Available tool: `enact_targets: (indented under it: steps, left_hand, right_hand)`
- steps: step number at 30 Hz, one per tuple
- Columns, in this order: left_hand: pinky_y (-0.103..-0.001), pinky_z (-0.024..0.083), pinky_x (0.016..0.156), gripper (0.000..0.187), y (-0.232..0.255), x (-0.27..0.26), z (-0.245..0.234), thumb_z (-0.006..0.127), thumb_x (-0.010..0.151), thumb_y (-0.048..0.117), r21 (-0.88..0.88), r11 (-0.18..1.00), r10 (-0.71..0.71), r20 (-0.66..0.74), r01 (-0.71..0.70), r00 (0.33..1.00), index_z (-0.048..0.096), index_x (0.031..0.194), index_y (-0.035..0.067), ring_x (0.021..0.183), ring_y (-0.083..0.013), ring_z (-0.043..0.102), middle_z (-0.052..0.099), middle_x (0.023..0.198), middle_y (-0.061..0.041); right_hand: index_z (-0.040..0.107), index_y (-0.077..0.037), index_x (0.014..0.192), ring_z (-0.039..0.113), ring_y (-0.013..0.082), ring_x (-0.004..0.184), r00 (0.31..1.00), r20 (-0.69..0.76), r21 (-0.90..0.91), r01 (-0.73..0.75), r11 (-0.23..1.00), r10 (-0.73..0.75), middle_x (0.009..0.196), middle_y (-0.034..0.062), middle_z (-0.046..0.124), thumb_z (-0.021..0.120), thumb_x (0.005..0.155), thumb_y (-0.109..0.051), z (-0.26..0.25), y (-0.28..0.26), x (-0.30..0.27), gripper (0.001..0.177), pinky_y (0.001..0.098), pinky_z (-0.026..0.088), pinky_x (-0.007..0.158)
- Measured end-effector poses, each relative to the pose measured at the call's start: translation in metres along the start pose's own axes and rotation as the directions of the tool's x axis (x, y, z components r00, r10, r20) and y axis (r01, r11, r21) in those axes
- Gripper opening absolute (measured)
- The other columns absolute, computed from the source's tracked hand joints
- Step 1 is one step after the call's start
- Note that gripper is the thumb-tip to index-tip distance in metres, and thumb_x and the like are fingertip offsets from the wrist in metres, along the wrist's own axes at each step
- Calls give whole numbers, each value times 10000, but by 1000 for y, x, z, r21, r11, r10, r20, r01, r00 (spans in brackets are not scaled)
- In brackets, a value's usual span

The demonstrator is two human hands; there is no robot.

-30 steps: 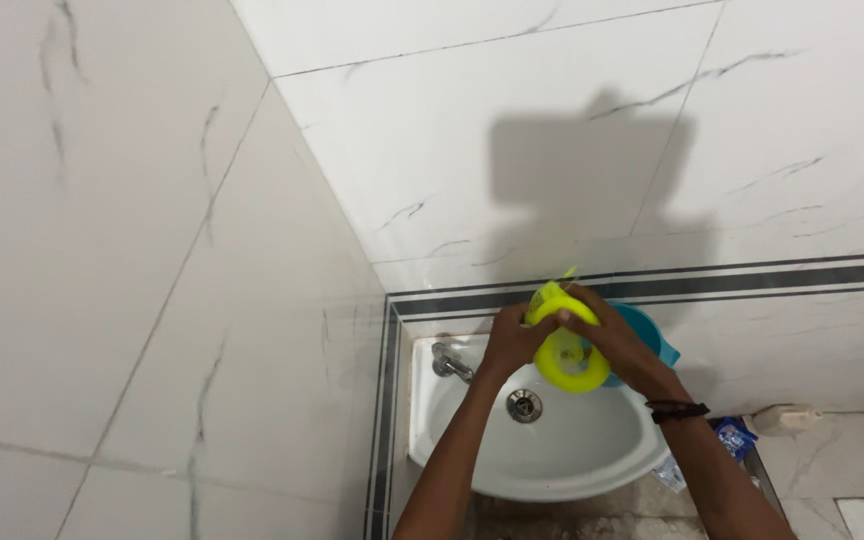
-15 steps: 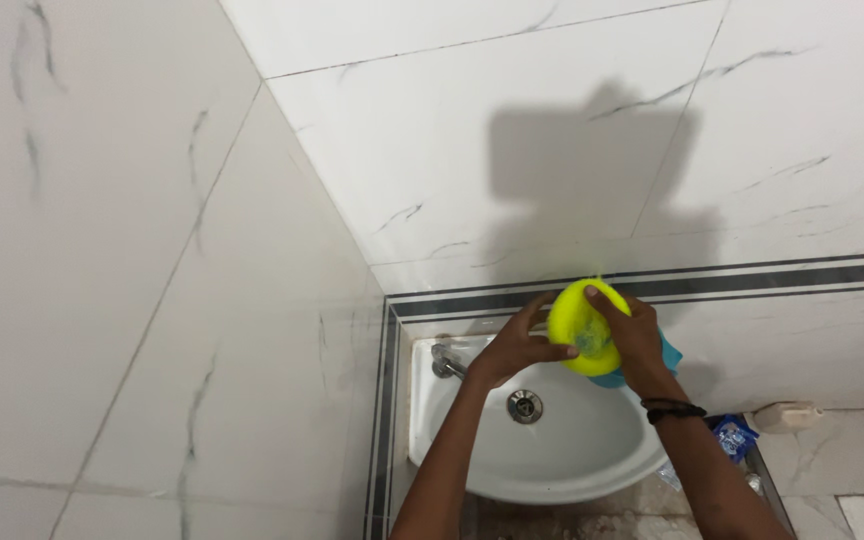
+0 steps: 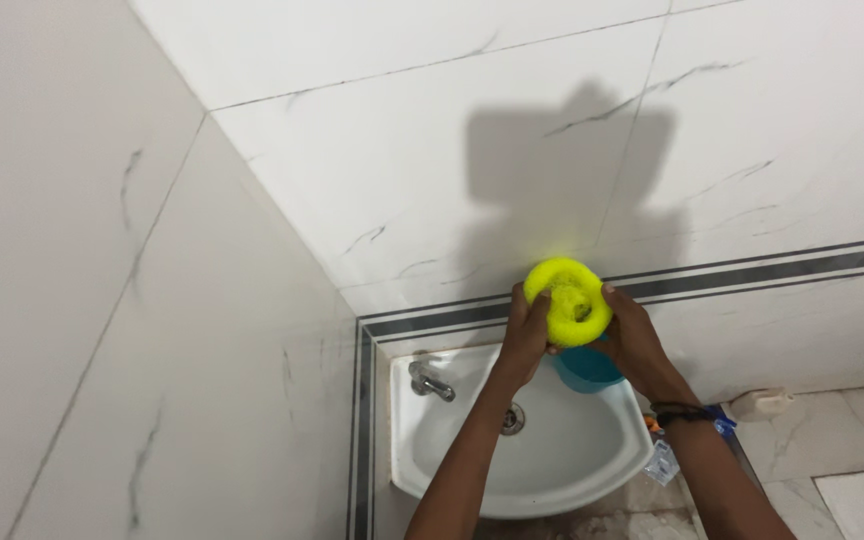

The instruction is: The person repeatedly wets a yellow sponge in a blue jug and scrubs the sink basin and faucet area. They rinse the sponge under running water and continue scrubbing the sink surface throughout the clip.

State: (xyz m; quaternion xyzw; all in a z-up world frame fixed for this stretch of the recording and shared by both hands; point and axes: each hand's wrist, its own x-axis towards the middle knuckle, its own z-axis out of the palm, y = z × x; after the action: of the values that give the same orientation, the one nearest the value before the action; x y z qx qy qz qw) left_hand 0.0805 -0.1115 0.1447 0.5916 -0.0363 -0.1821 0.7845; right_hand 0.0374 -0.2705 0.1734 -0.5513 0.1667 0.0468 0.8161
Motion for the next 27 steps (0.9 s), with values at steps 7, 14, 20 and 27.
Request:
enact_targets:
  steps: [7, 14, 20, 27]
  left_hand:
    - [-212, 400, 397, 408, 15, 6, 29, 501, 1046, 436, -193, 977, -103, -37, 94, 994, 422, 1369, 199, 713, -75, 623, 603, 1032, -28]
    - [-244, 467, 494, 463, -2, 29, 51, 489, 1067, 457, -400, 916, 30, 2, -26, 1000, 399, 1395, 143, 834, -131, 635, 583, 1126, -52]
    - [-346, 555, 937, 570, -32, 40, 43, 456, 1085, 449, 282, 925, 282, -55, -256, 958, 304, 1432, 24, 1146, -203, 635, 564, 1297, -185]
    - [-369, 573, 893, 560, -40, 26, 34, 465, 1092, 441, 508, 826, 225, 100, -244, 969, 379, 1424, -2, 1088, -292, 694, 626, 1230, -241]
  right_hand:
    - [634, 3, 1390, 653, 349, 1190, 964, -148, -585, 96, 806, -223, 1266, 216, 699, 406, 1065, -407, -47, 28, 10, 571, 469, 508, 1027]
    - [583, -34, 1257, 681, 264, 992, 952, 297, 233, 7, 972, -78, 1077, 144, 705, 313, 994, -516, -57, 64, 23, 612, 418, 502, 919]
    - [616, -50, 804, 362, 90, 471, 978, -158, -111, 119, 987, -136, 598, -9, 468, 515, 1060, -355, -71, 58, 23, 410, 271, 298, 436]
    - [604, -42, 736, 376, 79, 537, 791, -383, -331, 365, 870, -477, 612, 7, 478, 631, 1065, -324, -45, 19, 6, 435, 280, 311, 477]
